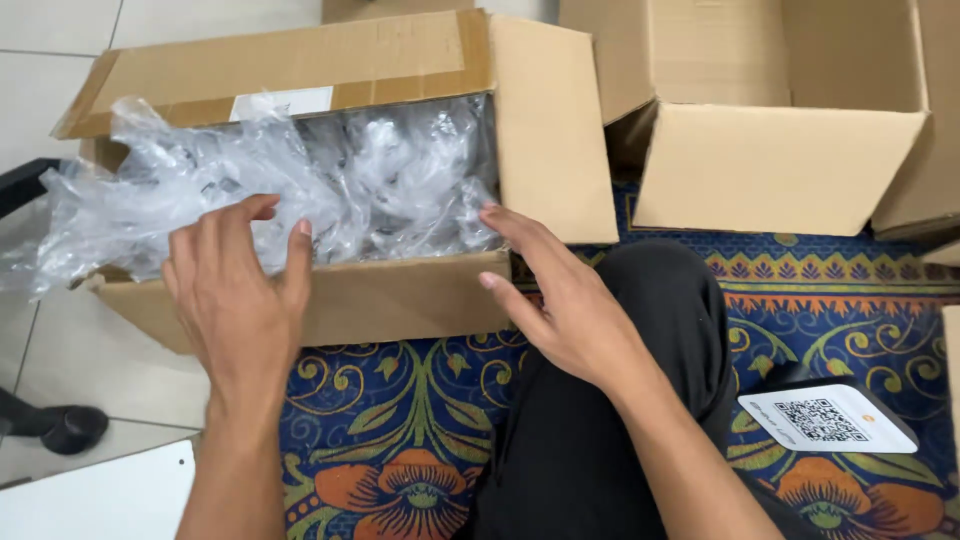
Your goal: The person picks up electronic stand devices one by one, places them into individual plastic bags, and then puts the bagged items into a cardboard box.
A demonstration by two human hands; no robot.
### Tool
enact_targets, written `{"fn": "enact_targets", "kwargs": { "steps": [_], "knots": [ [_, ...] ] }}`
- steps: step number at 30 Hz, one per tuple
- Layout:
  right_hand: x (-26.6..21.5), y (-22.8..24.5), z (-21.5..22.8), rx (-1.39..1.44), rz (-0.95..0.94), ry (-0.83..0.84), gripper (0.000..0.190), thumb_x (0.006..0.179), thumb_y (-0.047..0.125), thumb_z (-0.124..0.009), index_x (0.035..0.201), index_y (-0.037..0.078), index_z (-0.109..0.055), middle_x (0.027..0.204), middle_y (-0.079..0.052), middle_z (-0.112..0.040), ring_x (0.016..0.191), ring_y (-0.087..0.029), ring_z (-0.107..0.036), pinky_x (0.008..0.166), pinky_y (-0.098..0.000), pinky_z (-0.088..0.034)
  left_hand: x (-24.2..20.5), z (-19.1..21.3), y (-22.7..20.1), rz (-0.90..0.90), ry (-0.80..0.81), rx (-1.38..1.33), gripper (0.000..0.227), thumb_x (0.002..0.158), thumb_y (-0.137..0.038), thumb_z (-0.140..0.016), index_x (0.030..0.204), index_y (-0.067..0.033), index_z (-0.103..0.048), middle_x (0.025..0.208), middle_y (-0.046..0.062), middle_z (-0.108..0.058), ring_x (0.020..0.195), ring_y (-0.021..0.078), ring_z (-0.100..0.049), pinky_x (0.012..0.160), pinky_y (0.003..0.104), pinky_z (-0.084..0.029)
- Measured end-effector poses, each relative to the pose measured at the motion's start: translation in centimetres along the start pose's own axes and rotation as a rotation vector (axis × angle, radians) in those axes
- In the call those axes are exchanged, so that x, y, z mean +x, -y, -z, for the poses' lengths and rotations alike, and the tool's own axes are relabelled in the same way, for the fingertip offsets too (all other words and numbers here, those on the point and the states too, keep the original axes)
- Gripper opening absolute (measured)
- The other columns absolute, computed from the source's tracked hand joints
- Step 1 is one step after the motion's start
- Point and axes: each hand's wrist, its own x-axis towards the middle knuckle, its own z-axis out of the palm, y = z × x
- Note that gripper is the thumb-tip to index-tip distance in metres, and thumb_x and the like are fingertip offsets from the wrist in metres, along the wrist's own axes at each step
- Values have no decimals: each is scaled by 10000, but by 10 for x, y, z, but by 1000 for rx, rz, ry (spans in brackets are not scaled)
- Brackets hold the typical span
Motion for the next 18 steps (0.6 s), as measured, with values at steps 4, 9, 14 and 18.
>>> {"fn": "enact_targets", "kwargs": {
  "steps": [4,9,14,18],
  "knots": [
    [1,1,-7,-49,-85,39,473,1002,212,-630,1427,41,-513,1478,-155,-565,1374,-341,-547,1088,-404,-465,4,-18,34,-35,37,319,333,972,-360,-782,1184,-105,-751,1134,72,-690,1094,322,-562,951,473,-404],
    [5,8,-3,-58,-190,22,432,987,232,-627,1378,61,-561,1442,-134,-594,1317,-321,-581,976,-383,-515,14,-20,23,-71,2,199,189,1023,-253,-743,1140,-107,-767,1137,77,-713,1118,319,-577,979,460,-416],
    [-1,0,-3,-26,-197,-73,389,1018,223,-612,1365,50,-575,1401,-130,-638,1267,-285,-640,1034,-372,-512,22,1,-24,-8,-34,-292,188,1156,-205,-641,1193,-22,-653,1097,133,-727,1032,280,-696,975,419,-514],
    [-10,-5,-2,146,-241,-115,440,1031,239,-598,1420,48,-523,1384,-137,-657,1269,-255,-661,1047,-373,-521,16,5,-55,47,45,-582,179,1139,-163,-624,1230,-10,-611,1131,133,-743,1031,210,-721,918,349,-561]
  ]
}}
